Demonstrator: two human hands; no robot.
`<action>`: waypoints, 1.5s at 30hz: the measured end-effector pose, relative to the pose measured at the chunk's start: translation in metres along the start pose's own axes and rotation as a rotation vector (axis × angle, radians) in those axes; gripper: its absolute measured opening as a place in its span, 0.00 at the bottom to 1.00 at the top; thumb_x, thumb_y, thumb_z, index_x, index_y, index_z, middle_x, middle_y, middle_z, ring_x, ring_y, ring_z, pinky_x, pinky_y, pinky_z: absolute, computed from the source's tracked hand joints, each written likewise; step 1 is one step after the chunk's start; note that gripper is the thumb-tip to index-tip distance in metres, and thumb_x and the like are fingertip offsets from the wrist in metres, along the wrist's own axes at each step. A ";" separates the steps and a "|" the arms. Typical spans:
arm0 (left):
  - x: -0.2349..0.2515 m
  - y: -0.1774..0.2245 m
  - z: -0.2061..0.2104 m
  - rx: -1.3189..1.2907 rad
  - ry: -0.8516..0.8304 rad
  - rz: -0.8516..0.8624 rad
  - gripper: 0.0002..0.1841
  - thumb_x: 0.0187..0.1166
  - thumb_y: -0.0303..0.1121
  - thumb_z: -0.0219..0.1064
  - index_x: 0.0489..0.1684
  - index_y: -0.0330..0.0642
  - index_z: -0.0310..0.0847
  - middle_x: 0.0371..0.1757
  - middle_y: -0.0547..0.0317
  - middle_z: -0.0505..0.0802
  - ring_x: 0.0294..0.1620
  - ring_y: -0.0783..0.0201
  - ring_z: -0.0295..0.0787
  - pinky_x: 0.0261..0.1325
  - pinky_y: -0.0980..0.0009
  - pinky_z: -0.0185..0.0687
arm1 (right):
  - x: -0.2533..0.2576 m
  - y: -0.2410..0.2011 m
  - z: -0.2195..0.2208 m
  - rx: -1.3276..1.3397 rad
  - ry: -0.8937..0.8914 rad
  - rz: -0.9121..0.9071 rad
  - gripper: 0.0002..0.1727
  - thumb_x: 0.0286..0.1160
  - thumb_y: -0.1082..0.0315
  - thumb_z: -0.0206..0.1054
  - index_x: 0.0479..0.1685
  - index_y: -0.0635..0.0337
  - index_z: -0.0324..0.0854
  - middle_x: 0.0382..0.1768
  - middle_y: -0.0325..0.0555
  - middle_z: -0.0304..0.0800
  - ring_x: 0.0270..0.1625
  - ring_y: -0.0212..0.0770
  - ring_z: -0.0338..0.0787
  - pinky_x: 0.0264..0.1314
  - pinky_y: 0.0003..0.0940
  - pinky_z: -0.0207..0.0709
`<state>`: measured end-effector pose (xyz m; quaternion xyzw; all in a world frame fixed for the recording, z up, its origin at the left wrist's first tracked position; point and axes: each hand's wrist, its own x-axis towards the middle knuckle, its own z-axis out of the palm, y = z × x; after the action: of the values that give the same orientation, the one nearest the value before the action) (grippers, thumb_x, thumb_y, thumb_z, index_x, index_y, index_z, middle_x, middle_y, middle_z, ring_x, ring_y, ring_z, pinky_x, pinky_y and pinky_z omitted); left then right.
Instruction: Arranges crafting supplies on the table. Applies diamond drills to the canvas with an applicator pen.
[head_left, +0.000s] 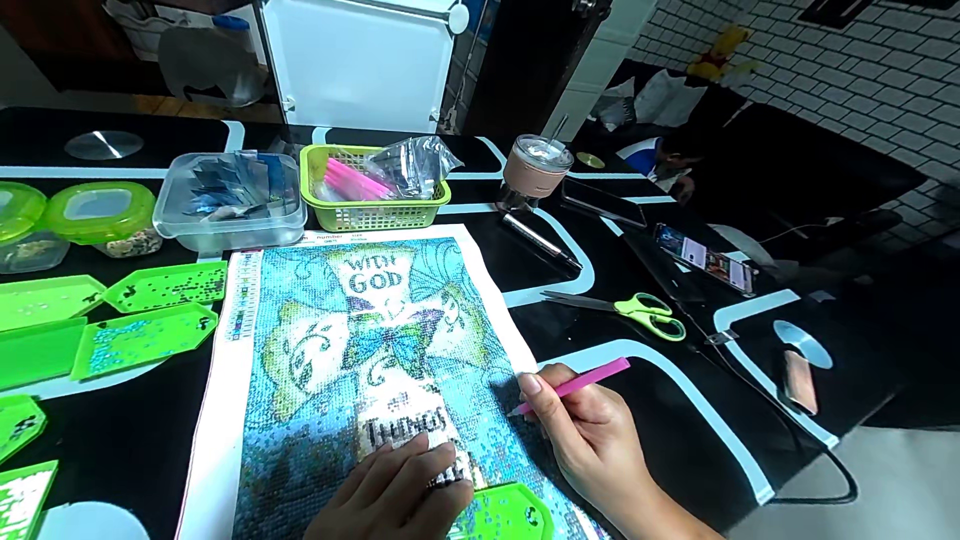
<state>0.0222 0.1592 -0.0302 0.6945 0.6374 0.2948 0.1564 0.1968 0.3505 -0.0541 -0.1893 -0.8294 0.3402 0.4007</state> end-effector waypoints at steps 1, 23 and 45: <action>0.000 0.000 0.000 0.000 -0.001 -0.003 0.22 0.74 0.50 0.74 0.61 0.47 0.90 0.71 0.50 0.90 0.78 0.45 0.82 0.78 0.51 0.74 | 0.000 0.000 0.000 -0.017 0.002 -0.011 0.17 0.91 0.61 0.59 0.33 0.59 0.84 0.25 0.34 0.85 0.28 0.18 0.82 0.32 0.12 0.77; -0.001 0.000 0.001 -0.009 0.027 -0.001 0.20 0.75 0.49 0.74 0.56 0.46 0.91 0.70 0.50 0.91 0.77 0.45 0.82 0.78 0.51 0.74 | -0.029 -0.044 0.010 0.281 -0.268 0.007 0.16 0.90 0.66 0.60 0.33 0.67 0.79 0.23 0.47 0.81 0.27 0.27 0.81 0.33 0.18 0.75; 0.002 0.002 -0.004 -0.010 -0.027 -0.005 0.23 0.75 0.49 0.74 0.61 0.45 0.90 0.72 0.49 0.90 0.77 0.44 0.82 0.78 0.51 0.74 | 0.008 -0.001 -0.008 0.206 0.058 0.242 0.15 0.88 0.64 0.60 0.28 0.52 0.84 0.22 0.29 0.86 0.23 0.19 0.83 0.26 0.13 0.77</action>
<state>0.0212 0.1603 -0.0259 0.6960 0.6355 0.2882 0.1690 0.1981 0.3571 -0.0456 -0.2554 -0.7493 0.4636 0.3980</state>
